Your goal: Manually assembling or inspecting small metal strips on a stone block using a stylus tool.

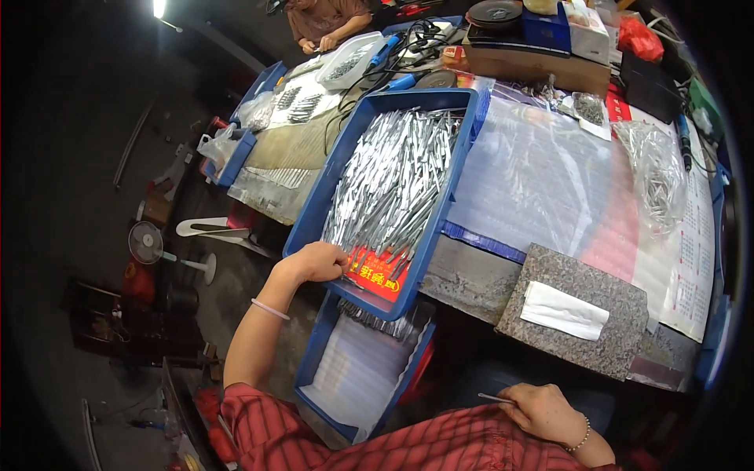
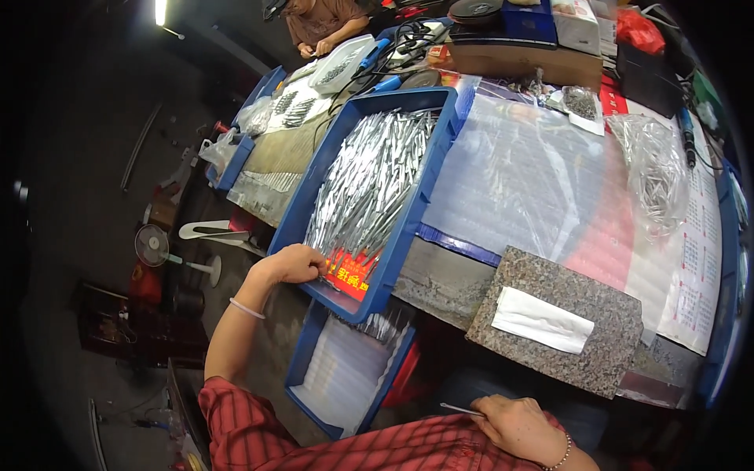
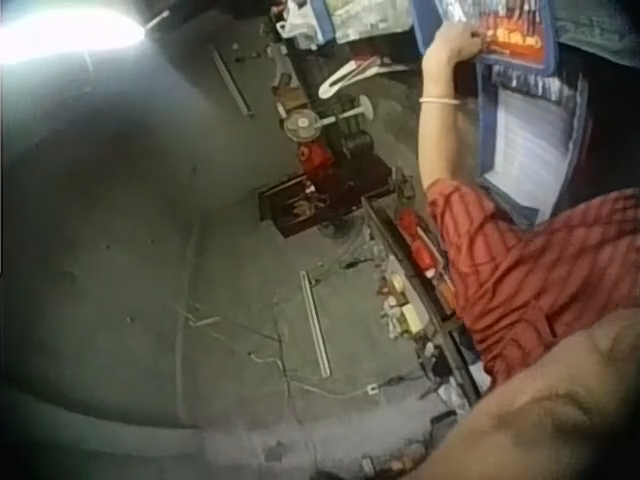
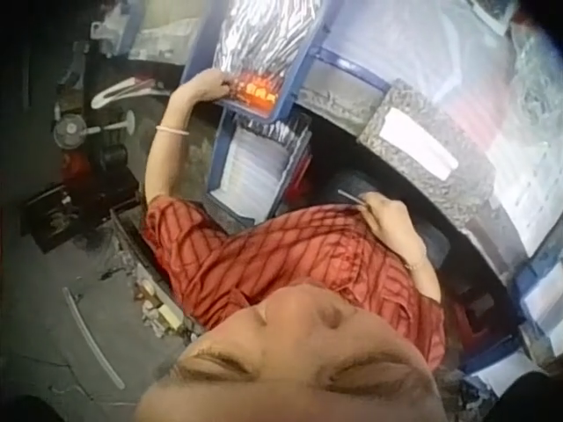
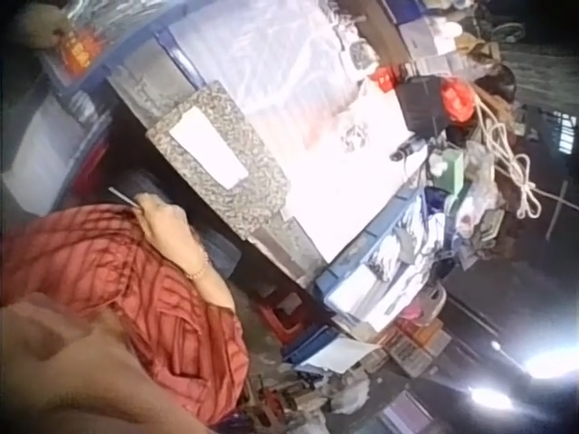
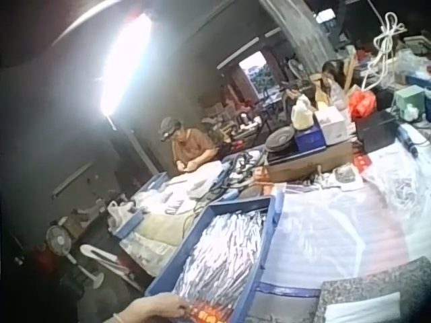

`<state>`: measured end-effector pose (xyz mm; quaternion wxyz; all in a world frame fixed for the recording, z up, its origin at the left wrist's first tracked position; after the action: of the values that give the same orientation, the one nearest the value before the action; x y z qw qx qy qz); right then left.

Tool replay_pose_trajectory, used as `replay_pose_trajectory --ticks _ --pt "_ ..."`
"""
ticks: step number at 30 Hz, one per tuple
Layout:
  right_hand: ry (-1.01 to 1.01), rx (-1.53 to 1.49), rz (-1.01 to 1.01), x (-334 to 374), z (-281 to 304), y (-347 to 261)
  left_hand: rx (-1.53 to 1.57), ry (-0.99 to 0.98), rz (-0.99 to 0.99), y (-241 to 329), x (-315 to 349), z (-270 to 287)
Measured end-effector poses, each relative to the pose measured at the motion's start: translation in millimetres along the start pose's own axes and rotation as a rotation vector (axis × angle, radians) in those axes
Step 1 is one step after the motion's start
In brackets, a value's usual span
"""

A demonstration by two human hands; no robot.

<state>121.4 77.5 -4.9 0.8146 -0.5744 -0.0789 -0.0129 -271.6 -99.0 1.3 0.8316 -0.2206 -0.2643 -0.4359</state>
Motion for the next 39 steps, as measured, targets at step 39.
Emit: replay_pose_trajectory --ticks 39 --pt "-0.129 0.155 0.143 15.8 -17.8 -10.6 1.025 0.531 -0.089 -19.1 40.9 31.0"
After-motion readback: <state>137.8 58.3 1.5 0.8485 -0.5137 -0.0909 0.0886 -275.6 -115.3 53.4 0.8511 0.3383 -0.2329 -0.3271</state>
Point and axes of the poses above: each hand's wrist, its own x-axis away from the middle knuckle, its own z-axis out of the back of the hand, y = z × x, the point moved 9 cm from there along -x, towards the middle knuckle, and after that the axes turned 11 degrees about -x, right-handed, at the moved point
